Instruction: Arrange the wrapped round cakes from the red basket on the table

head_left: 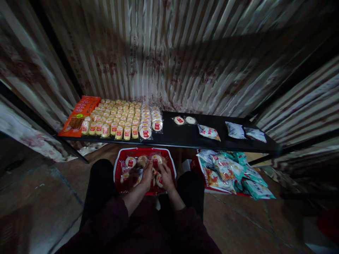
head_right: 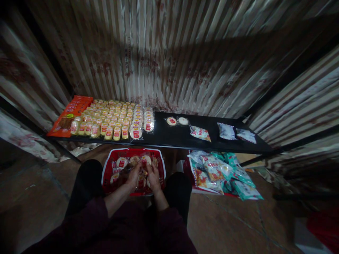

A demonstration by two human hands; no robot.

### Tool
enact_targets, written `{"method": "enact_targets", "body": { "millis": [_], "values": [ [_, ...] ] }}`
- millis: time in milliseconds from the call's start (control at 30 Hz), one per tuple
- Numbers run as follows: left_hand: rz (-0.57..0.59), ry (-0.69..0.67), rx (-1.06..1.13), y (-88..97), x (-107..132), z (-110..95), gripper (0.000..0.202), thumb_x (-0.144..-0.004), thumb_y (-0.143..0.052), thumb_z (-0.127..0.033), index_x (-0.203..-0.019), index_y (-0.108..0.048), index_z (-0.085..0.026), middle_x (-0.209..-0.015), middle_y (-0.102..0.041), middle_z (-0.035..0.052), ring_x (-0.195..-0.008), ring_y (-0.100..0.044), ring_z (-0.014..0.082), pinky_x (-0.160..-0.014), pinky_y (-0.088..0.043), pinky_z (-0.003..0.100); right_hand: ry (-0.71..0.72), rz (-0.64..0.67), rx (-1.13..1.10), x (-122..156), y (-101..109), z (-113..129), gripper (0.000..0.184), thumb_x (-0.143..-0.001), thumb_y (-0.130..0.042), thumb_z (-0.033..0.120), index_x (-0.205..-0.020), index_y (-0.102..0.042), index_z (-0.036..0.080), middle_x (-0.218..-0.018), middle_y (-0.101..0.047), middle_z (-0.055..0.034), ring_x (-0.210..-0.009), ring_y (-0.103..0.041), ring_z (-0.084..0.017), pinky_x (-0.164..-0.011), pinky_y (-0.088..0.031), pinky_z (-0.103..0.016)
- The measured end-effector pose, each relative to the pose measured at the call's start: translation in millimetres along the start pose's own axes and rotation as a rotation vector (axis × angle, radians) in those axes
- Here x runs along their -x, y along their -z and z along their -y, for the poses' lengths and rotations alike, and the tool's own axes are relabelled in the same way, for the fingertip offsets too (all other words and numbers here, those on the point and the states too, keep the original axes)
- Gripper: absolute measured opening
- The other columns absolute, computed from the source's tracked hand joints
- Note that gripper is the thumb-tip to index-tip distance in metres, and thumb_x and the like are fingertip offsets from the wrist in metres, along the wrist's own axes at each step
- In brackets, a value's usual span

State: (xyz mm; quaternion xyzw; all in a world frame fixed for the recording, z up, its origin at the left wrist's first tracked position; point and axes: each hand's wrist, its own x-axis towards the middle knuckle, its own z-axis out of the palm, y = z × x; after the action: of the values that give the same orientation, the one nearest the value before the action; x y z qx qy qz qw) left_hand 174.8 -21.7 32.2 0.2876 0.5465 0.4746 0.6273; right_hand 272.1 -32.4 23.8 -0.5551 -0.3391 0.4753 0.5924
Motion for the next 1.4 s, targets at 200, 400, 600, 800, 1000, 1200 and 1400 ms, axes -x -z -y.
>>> {"method": "enact_targets", "body": {
  "millis": [200,400,600,800,1000,1200,1400],
  "values": [
    [-0.004,-0.031,-0.041,-5.6,5,-10,0.029,-0.077,-0.062,-0.020,-0.106,-0.065,-0.019,-0.106,-0.069,0.0084,-0.095,-0.064,0.0178,-0.088,-0.048,0.031,-0.165,-0.071,-0.244,-2,-5,-3,0.034,-0.064,-0.075,0.047,-0.085,-0.070,0.021,-0.081,-0.073,-0.0030,-0.074,-0.068,-0.019,-0.070,-0.054,-0.032],
    [-0.062,-0.142,-0.124,-9.8,1,-17,0.032,-0.072,-0.055,-0.005,-0.099,-0.064,-0.020,-0.097,-0.069,0.0054,-0.088,-0.064,0.0162,-0.087,-0.049,0.032,-0.162,-0.100,-0.334,-4,-5,1,0.042,-0.066,-0.075,0.044,-0.103,-0.067,0.024,-0.079,-0.073,-0.0014,-0.075,-0.069,-0.020,-0.066,-0.055,-0.030],
    [-0.067,-0.292,-0.234,-11.4,-5,-22,0.029,-0.072,-0.054,-0.006,-0.096,-0.064,-0.019,-0.100,-0.067,0.0063,-0.093,-0.062,0.0176,-0.093,-0.046,0.034,-0.137,-0.127,-0.246,-11,2,-8,0.049,-0.069,-0.073,0.045,-0.112,-0.063,0.024,-0.090,-0.073,-0.0028,-0.077,-0.068,-0.019,-0.065,-0.054,-0.028],
    [-0.083,-0.434,-0.352,-14.7,-4,-26,0.036,-0.073,-0.049,-0.007,-0.102,-0.065,-0.020,-0.105,-0.066,0.0090,-0.098,-0.060,0.0210,-0.095,-0.044,0.037,-0.076,-0.127,-0.173,-18,7,-7,0.042,-0.070,-0.071,0.044,-0.106,-0.067,0.024,-0.093,-0.074,-0.0029,-0.076,-0.067,-0.018,-0.069,-0.053,-0.028],
    [-0.079,-0.489,-0.397,-20.9,-3,-41,0.039,-0.073,-0.048,-0.009,-0.106,-0.066,-0.021,-0.106,-0.065,0.0087,-0.104,-0.057,0.0224,-0.099,-0.041,0.037,-0.069,-0.099,-0.136,-28,8,10,0.050,-0.068,-0.072,0.048,-0.110,-0.066,0.021,-0.097,-0.073,-0.0042,-0.077,-0.067,-0.019,-0.066,-0.053,-0.029],
    [-0.065,-0.504,-0.398,-35.3,-8,-63,0.040,-0.073,-0.048,-0.011,-0.108,-0.066,-0.021,-0.111,-0.063,0.0092,-0.107,-0.057,0.0230,-0.101,-0.040,0.036,-0.018,-0.017,-0.142,-41,3,48,0.042,-0.068,-0.072,0.044,-0.104,-0.068,0.022,-0.090,-0.073,-0.0028,-0.071,-0.067,-0.019,-0.065,-0.053,-0.029],
    [-0.046,-0.518,-0.403,-50.9,-22,-85,0.039,-0.075,-0.047,-0.011,-0.110,-0.064,-0.020,-0.118,-0.061,0.0097,-0.115,-0.054,0.0225,-0.106,-0.037,0.036,0.054,-0.021,-0.196,-66,-8,78,0.041,-0.067,-0.072,0.038,-0.104,-0.067,0.022,-0.092,-0.073,-0.0035,-0.077,-0.067,-0.019,-0.070,-0.053,-0.031]
  ]
}}
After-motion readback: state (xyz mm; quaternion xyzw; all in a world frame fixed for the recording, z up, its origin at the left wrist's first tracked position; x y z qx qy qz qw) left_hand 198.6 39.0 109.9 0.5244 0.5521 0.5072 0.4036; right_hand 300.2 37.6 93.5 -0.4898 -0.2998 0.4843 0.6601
